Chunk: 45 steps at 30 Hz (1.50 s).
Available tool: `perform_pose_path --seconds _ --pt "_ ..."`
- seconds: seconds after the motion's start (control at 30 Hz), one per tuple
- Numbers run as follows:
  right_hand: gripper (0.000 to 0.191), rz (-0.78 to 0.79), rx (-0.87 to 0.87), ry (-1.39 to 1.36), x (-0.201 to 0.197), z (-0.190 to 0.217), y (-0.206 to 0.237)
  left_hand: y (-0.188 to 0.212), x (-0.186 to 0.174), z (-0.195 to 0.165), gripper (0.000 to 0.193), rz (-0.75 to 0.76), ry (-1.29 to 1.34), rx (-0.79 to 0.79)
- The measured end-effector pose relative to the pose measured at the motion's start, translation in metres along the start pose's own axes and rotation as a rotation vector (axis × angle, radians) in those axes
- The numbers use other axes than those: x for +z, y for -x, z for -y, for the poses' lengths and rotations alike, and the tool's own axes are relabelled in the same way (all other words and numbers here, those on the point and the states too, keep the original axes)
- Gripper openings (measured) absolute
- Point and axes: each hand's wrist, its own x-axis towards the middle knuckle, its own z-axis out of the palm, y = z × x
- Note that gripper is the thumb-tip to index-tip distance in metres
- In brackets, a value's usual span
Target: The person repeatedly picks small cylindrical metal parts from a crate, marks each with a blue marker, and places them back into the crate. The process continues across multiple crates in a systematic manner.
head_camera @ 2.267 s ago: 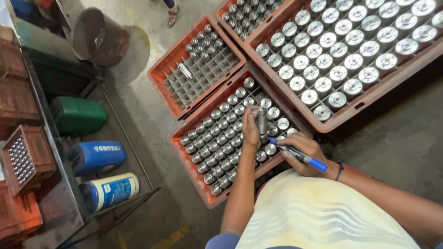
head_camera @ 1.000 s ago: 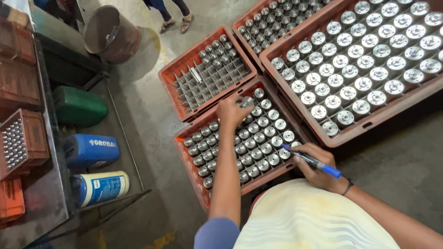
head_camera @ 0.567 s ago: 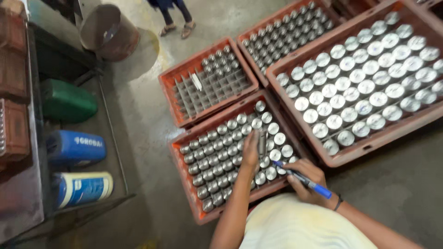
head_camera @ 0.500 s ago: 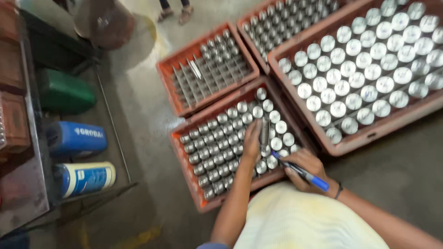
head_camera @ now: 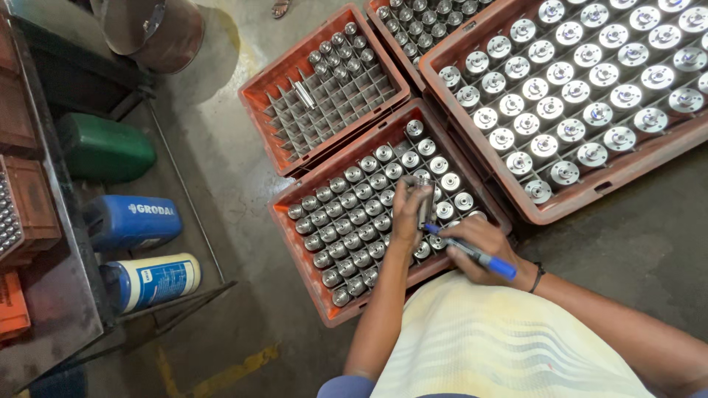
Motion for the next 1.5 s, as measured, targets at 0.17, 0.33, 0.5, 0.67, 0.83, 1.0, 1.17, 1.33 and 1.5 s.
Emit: perform_pose_path --seconds 0.17,0.33,0.5,0.67,0.83,1.0,1.17,1.33,1.5 --pt "0.021 -0.094 0.076 -0.025 -0.001 -0.003 0.004 -0.007 0.005 -0.006 0.03 0.057 0.099 -0.021" --pt "0.023 -0.155 0.115 -0.036 -0.006 -0.004 0.008 -0.031 0.006 -0.052 0.033 -0.268 -1.099 0.126" --pt "0.024 -0.143 0.192 -0.047 -0.011 -0.003 0.014 -0.073 0.003 -0.08 0.042 -0.287 -1.336 0.48" --pt "0.023 -0.171 0.18 -0.04 -0.012 -0.004 0.018 -0.094 0.022 -0.071 0.035 -0.355 -1.42 0.368" --pt "0.023 -0.165 0.213 -0.042 -0.014 -0.004 0.022 -0.112 0.036 -0.083 0.049 -0.327 -1.454 0.283" --pt "0.023 -0.223 0.227 -0.054 -0.016 0.001 0.018 -0.094 -0.005 -0.112 0.047 -0.299 -1.115 0.495" --pt "0.024 -0.087 -0.001 0.023 -0.01 0.003 0.004 -0.053 -0.013 -0.058 0.042 0.144 0.079 0.183" --pt "0.024 -0.126 -0.004 0.073 0.001 -0.007 -0.004 -0.009 -0.003 -0.004 0.037 0.046 -0.107 -0.017" --pt "0.023 -0.078 -0.065 0.032 0.009 -0.009 0.008 0.005 -0.005 -0.002 0.041 0.024 0.007 -0.073"
